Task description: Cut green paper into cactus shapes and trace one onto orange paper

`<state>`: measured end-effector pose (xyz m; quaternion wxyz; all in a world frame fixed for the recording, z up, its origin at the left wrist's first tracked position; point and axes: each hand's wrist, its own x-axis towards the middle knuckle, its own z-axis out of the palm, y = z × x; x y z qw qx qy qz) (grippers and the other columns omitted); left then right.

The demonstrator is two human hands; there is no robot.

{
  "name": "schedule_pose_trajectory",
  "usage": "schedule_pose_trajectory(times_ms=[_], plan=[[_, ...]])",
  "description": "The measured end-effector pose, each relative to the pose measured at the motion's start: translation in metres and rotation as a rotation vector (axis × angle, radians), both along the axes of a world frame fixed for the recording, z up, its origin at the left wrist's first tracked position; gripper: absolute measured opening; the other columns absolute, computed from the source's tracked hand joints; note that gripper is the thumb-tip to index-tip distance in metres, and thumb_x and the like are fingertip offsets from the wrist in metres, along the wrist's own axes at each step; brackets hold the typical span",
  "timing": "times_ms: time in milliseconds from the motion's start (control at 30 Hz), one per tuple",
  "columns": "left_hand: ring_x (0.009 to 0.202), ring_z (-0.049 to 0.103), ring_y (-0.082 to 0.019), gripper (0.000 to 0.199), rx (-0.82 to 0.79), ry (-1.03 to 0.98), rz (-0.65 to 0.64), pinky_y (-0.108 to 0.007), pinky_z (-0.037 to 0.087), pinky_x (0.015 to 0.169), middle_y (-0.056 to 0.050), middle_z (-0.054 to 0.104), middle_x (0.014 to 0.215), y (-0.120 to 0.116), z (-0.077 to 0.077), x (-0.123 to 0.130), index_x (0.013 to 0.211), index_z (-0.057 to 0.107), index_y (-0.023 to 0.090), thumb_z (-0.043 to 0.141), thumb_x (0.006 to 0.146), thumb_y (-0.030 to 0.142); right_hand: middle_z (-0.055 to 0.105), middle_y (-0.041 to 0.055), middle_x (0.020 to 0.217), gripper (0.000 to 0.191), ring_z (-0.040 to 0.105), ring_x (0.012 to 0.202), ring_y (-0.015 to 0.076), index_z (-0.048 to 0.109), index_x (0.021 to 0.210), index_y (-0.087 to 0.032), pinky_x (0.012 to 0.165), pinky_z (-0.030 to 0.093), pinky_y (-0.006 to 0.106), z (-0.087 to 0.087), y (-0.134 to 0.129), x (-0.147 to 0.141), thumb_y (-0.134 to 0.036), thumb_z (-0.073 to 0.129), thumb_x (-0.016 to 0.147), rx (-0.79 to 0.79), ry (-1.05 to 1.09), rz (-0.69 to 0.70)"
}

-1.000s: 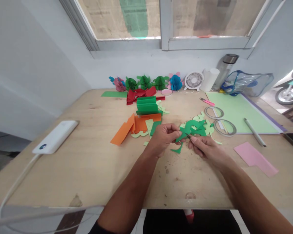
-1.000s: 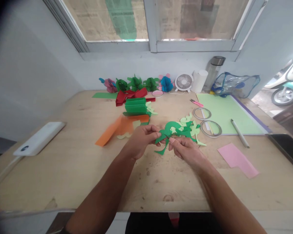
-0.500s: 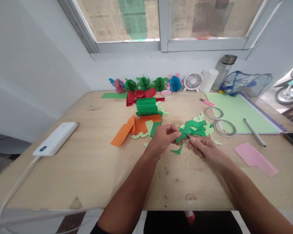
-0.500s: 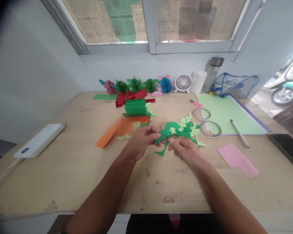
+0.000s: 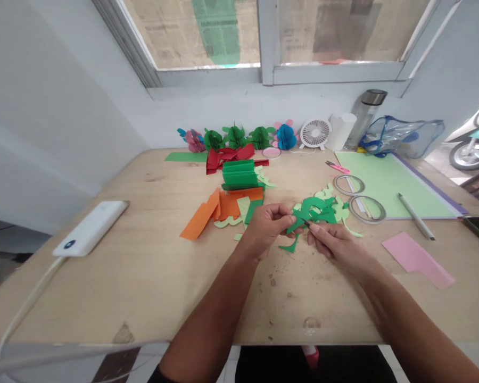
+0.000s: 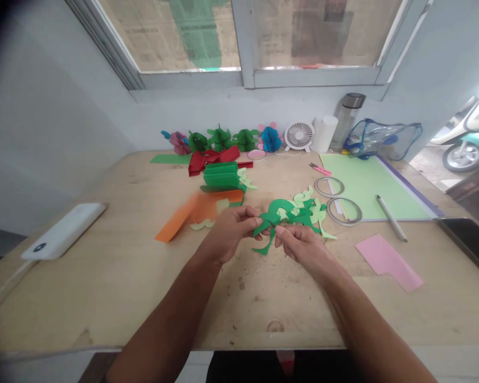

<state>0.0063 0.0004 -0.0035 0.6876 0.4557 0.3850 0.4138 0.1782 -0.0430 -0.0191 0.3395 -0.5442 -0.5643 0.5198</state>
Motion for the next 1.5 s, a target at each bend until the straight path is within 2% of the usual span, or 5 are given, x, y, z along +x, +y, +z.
schedule_pose_trajectory(times_ms=[467, 1500], plan=[[0.055, 0.062, -0.013, 0.022, -0.005, 0.001, -0.002, -0.025, 0.047, 0.054, -0.001, 0.064, 0.06, 0.0003, 0.0, -0.0002, 0.063, 0.055, 0.015, 0.073, 0.061, 0.026, 0.033, -0.0072, 0.041, 0.052, 0.025, 0.039, 0.0075, 0.058, 0.066, -0.018, 0.041, 0.02, 0.024, 0.001, -0.0006, 0.0001, -0.065, 0.047, 0.083, 0.012, -0.011, -0.011], [0.052, 0.061, -0.011, 0.021, -0.027, -0.01, -0.018, -0.024, 0.049, 0.054, 0.0, 0.063, 0.059, 0.0006, 0.0022, -0.0014, 0.061, 0.055, 0.015, 0.074, 0.059, 0.025, 0.029, -0.008, 0.04, 0.05, 0.023, 0.038, 0.0068, 0.056, 0.062, -0.018, 0.039, 0.016, 0.024, 0.0067, -0.0006, -0.0043, -0.065, 0.05, 0.079, 0.011, -0.047, -0.044]])
